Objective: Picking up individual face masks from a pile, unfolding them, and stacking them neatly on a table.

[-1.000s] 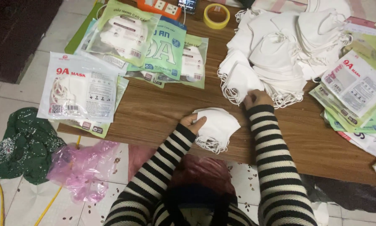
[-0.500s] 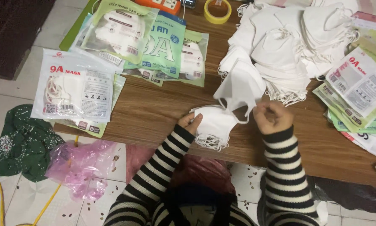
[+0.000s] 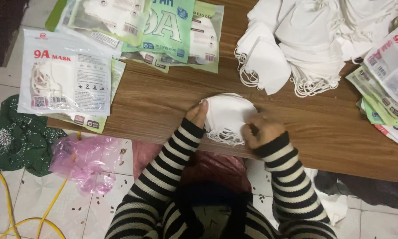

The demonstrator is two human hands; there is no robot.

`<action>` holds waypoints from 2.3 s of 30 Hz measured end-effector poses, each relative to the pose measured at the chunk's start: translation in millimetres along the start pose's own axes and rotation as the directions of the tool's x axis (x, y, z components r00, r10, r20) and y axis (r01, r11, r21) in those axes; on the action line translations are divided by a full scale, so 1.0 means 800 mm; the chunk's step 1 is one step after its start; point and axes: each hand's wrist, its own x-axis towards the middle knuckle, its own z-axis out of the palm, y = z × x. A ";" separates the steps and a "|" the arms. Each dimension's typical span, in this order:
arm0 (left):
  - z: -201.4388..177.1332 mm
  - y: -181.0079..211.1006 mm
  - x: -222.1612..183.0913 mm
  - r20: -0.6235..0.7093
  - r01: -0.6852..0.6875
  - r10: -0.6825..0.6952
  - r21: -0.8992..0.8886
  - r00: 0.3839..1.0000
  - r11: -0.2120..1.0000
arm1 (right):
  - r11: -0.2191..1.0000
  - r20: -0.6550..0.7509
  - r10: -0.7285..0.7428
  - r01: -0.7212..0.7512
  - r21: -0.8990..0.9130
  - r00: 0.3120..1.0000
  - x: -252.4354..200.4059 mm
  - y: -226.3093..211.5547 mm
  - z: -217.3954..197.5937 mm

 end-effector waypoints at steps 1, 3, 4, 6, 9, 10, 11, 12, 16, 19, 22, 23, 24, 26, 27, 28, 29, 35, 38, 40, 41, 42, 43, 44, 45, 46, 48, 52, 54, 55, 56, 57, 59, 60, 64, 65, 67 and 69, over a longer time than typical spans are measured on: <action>-0.002 -0.014 0.007 0.000 0.002 -0.002 0.001 1.000 1.000 | 1.000 0.001 0.002 -0.002 0.001 1.000 0.001 -0.005 -0.002; -0.006 -0.040 0.021 -0.012 0.014 -0.014 -0.006 1.000 1.000 | 0.997 0.110 0.051 -0.057 0.059 0.993 0.005 -0.016 -0.006; -0.004 -0.038 0.022 -0.012 0.014 -0.014 -0.004 1.000 1.000 | 0.997 0.109 0.051 -0.058 0.060 0.993 0.013 -0.016 -0.009; 0.000 -0.037 0.021 0.047 -0.023 0.025 -0.032 0.999 0.999 | 0.993 0.131 -0.037 0.021 0.119 0.991 0.025 -0.014 -0.018; 0.008 0.008 -0.006 0.009 -0.003 0.003 -0.010 1.000 1.000 | 0.817 -0.048 -0.172 0.170 0.551 0.984 0.047 0.040 -0.013; 0.008 0.007 -0.004 0.012 -0.002 0.002 -0.008 1.000 1.000 | 0.818 -0.050 -0.169 0.168 0.550 0.984 0.056 0.046 -0.009; 0.008 0.004 -0.004 0.024 -0.015 0.016 -0.022 1.000 1.000 | 0.875 -0.021 -0.060 0.063 0.480 0.998 0.063 0.051 -0.005; 0.008 0.001 -0.004 0.036 -0.028 0.029 -0.037 0.999 0.999 | 0.914 -0.002 0.052 -0.047 0.403 0.999 0.069 0.057 -0.002; 0.007 -0.001 -0.005 0.029 -0.050 0.051 -0.017 0.998 0.999 | 0.919 -0.017 0.369 -0.362 0.155 0.929 0.096 0.097 0.029; -0.002 -0.022 0.003 0.109 -0.461 0.452 0.067 0.885 0.885 | 0.948 0.103 0.314 -0.307 -0.079 0.944 0.095 0.150 0.074; 0.000 -0.025 0.002 0.114 -0.508 0.498 0.099 0.860 0.855 | 0.913 0.119 0.373 -0.341 -0.221 0.920 0.091 0.169 0.097; 0.000 -0.030 0.006 0.116 -0.554 0.544 0.086 0.831 0.828 | 0.919 0.108 0.364 -0.338 -0.204 0.925 0.092 0.172 0.099; 0.001 -0.036 0.010 0.117 -0.599 0.589 0.072 0.799 0.798 | 0.924 0.096 0.355 -0.334 -0.186 0.930 0.093 0.175 0.101; -0.004 -0.082 0.029 0.096 -0.583 0.577 0.038 0.811 0.812 | 0.933 0.089 0.354 -0.346 -0.094 0.931 0.094 0.162 0.082; -0.006 -0.105 0.040 0.076 -0.568 0.566 0.004 0.821 0.823 | 0.936 0.081 0.352 -0.353 -0.001 0.932 0.097 0.156 0.072; -0.006 -0.091 0.035 0.074 -0.570 0.568 0.004 0.820 0.822 | 0.936 0.079 0.350 -0.351 -0.001 0.933 0.097 0.147 0.063; -0.006 -0.078 0.029 0.085 -0.544 0.540 0.024 0.837 0.839 | 0.917 0.016 0.378 -0.377 0.132 0.926 0.096 0.138 0.053; 0.001 -0.040 0.009 0.070 -0.492 0.488 0.048 0.870 0.869 | 0.963 -0.373 0.151 -0.051 0.264 0.916 0.078 0.094 0.021; 0.009 0.005 -0.015 0.056 -0.423 0.421 0.029 0.906 0.906 | 0.939 -0.497 -0.005 0.175 0.297 0.868 0.050 0.072 0.017; 0.007 0.010 -0.018 0.044 -0.358 0.357 0.015 0.933 0.933 | 0.891 -0.543 -0.041 0.277 0.359 0.839 0.035 0.050 0.003; 0.003 -0.002 -0.007 0.054 -0.313 0.311 0.029 0.949 0.949 | 0.828 -0.413 -0.193 0.374 0.419 0.890 0.037 0.035 -0.009; -0.001 -0.014 0.004 0.064 -0.268 0.265 0.043 0.962 0.963 | 0.747 -0.281 -0.352 0.449 0.491 0.893 0.038 0.021 -0.022; 0.002 -0.003 -0.004 0.062 -0.262 0.259 0.043 0.964 0.964 | 0.747 -0.276 -0.350 0.445 0.494 0.895 0.034 0.012 -0.022; 0.005 0.009 -0.012 0.053 -0.238 0.238 -0.001 0.970 0.971 | 0.735 -0.244 -0.373 0.446 0.512 0.895 0.030 0.003 -0.022; 0.009 0.019 -0.020 0.047 -0.214 0.216 -0.045 0.975 0.976 | 0.724 -0.210 -0.395 0.444 0.529 0.894 0.025 -0.005 -0.022; 0.000 -0.019 -0.003 0.046 -0.206 0.208 -0.046 0.977 0.977 | 0.725 -0.205 -0.392 0.438 0.532 0.897 0.022 -0.008 -0.023; -0.019 -0.092 0.037 0.047 -0.253 0.253 0.001 0.966 0.967 | 0.734 -0.256 -0.383 0.461 0.499 0.887 0.021 -0.012 -0.023; -0.009 -0.048 0.016 0.061 -0.266 0.266 -0.001 0.962 0.964 | 0.720 -0.254 -0.249 0.354 0.597 0.935 0.027 -0.024 -0.032; 0.001 -0.018 0.007 0.055 -0.221 0.226 -0.083 0.973 0.972 | 0.601 -0.145 -0.325 0.323 0.731 0.935 0.059 -0.027 -0.059; -0.004 -0.026 0.010 0.058 -0.219 0.224 -0.083 0.973 0.972 | 0.603 -0.144 -0.323 0.321 0.730 0.935 0.056 -0.002 -0.041; -0.009 -0.034 0.012 0.056 -0.221 0.225 -0.073 0.973 0.973 | 0.678 -0.267 -0.282 0.389 0.624 0.921 0.053 0.024 -0.023; -0.014 -0.041 0.016 0.054 -0.226 0.229 -0.062 0.972 0.972 | 0.745 -0.392 -0.256 0.438 0.503 0.884 0.052 0.049 -0.004; -0.008 -0.032 0.009 0.045 -0.218 0.223 -0.083 0.974 0.972 | 0.882 -0.321 -0.116 0.246 0.402 0.940 0.058 0.072 0.010; -0.006 -0.028 0.006 0.035 -0.209 0.213 -0.105 0.976 0.972 | 0.959 -0.269 0.042 0.036 0.280 0.962 0.061 0.083 0.017; -0.020 -0.077 0.036 0.023 -0.188 0.193 -0.143 0.981 0.972 | 0.957 -0.177 0.197 -0.149 0.250 0.964 0.111 0.109 0.018; -0.019 -0.079 0.039 0.036 -0.177 0.181 -0.098 0.983 0.979 | 0.931 -0.017 0.361 -0.359 0.070 0.933 0.127 0.117 0.025; -0.020 -0.076 0.039 0.048 -0.169 0.172 -0.052 0.984 0.984 | 0.846 0.107 0.530 -0.515 -0.140 0.841 0.144 0.124 0.030; -0.024 -0.064 0.033 0.018 -0.175 0.177 -0.075 0.984 0.982 | 0.873 0.163 0.481 -0.455 -0.173 0.861 0.146 0.121 0.027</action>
